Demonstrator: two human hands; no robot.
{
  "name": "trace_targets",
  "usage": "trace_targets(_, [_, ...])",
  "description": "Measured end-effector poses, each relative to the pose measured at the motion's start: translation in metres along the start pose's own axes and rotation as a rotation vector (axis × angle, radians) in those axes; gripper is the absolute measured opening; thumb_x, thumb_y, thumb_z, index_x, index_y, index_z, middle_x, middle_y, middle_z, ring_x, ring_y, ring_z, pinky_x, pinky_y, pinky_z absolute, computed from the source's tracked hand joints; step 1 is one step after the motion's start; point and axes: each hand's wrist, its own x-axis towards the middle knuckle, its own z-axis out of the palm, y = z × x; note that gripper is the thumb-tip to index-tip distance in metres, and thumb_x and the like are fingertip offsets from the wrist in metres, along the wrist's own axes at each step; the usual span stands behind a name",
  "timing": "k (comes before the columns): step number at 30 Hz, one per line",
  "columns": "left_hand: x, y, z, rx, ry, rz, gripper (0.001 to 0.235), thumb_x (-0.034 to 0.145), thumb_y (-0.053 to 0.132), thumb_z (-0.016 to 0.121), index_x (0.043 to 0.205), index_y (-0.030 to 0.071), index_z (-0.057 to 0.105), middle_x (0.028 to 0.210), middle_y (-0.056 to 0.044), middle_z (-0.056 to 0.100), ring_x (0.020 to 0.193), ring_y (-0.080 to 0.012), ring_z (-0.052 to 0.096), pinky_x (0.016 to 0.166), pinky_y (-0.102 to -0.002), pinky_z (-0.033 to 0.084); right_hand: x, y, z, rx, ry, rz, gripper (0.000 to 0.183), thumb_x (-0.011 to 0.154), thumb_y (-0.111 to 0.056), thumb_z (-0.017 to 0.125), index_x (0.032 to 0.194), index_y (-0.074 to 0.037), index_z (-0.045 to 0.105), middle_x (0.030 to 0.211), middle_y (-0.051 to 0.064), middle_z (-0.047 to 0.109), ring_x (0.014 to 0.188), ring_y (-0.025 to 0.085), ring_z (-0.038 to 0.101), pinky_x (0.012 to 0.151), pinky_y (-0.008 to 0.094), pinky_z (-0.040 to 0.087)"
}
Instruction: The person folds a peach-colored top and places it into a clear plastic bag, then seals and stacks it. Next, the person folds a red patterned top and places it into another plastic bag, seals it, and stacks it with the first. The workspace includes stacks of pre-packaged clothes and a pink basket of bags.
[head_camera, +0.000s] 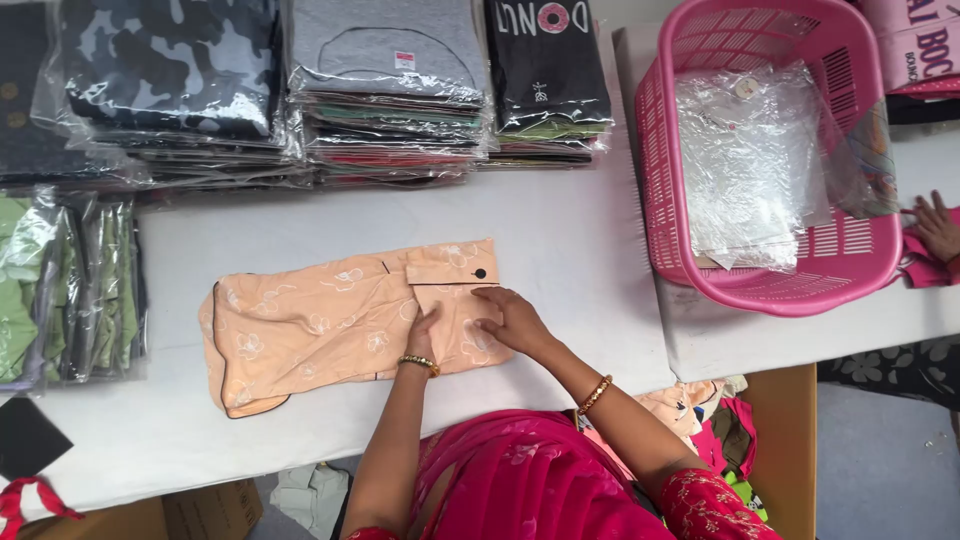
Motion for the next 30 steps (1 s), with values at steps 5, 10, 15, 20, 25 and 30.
trace_targets(5, [0.019,-0.003,-0.004,0.411,-0.082,0.085,0.084,0.074,-0.003,0.070,0.152,0.003,0.041,0.145,-0.010,0.057,0.131,-0.0226,0.055,0.108,-0.033,0.044,-0.008,-0.022,0.005,-0.272,-0.016,-0.187,0.065,0.077,-0.021,0.082,0.137,-0.013,0.058,0.147,0.011,0.054,0.137,0.034,0.043,0.107,0.048,0.038])
trace_targets(10, [0.003,0.027,-0.013,0.359,-0.136,0.099,0.091,0.071,-0.015,0.058,0.157,0.008,0.036,0.153,-0.007,0.052,0.136,-0.0183,0.052,0.110,-0.030,0.042,-0.011,-0.002,0.028,-0.330,-0.030,-0.217,0.051,0.079,-0.020,0.081,0.127,-0.012,0.066,0.148,0.009,0.053,0.141,0.032,0.041,0.109,0.050,0.037])
trace_targets(15, [-0.012,0.044,-0.021,0.204,-0.082,0.182,0.083,0.081,-0.017,0.056,0.153,0.021,0.041,0.135,-0.010,0.062,0.115,-0.0167,0.061,0.094,-0.027,0.052,0.001,0.011,0.031,-0.359,0.138,-0.157,0.036,0.082,-0.012,0.074,0.118,-0.014,0.072,0.146,0.002,0.058,0.134,0.027,0.050,0.105,0.045,0.044])
trace_targets(20, [-0.037,0.046,0.021,0.864,0.190,0.616,0.058,0.083,-0.016,0.060,0.134,0.010,0.065,0.117,-0.006,0.060,0.098,-0.0156,0.062,0.083,-0.027,0.054,0.019,-0.010,0.016,-0.500,0.106,-0.192,0.058,0.074,-0.010,0.077,0.130,-0.009,0.063,0.153,0.005,0.049,0.132,0.031,0.045,0.102,0.048,0.038])
trace_targets(25, [-0.032,0.032,0.022,1.122,0.092,0.625,0.054,0.077,-0.010,0.073,0.127,0.009,0.067,0.115,-0.006,0.061,0.097,-0.0190,0.062,0.082,-0.031,0.054,0.010,0.004,0.012,-0.547,0.034,-0.210,0.073,0.077,-0.008,0.074,0.147,-0.008,0.053,0.158,0.000,0.046,0.130,0.028,0.045,0.100,0.047,0.037])
trace_targets(30, [-0.048,0.038,0.041,0.956,0.240,0.592,0.059,0.076,-0.009,0.064,0.132,0.008,0.054,0.121,-0.009,0.059,0.103,-0.0234,0.063,0.089,-0.036,0.056,-0.004,0.027,0.009,-0.579,0.009,-0.283,0.066,0.080,-0.010,0.074,0.143,-0.012,0.057,0.156,-0.003,0.047,0.133,0.028,0.045,0.104,0.045,0.036])
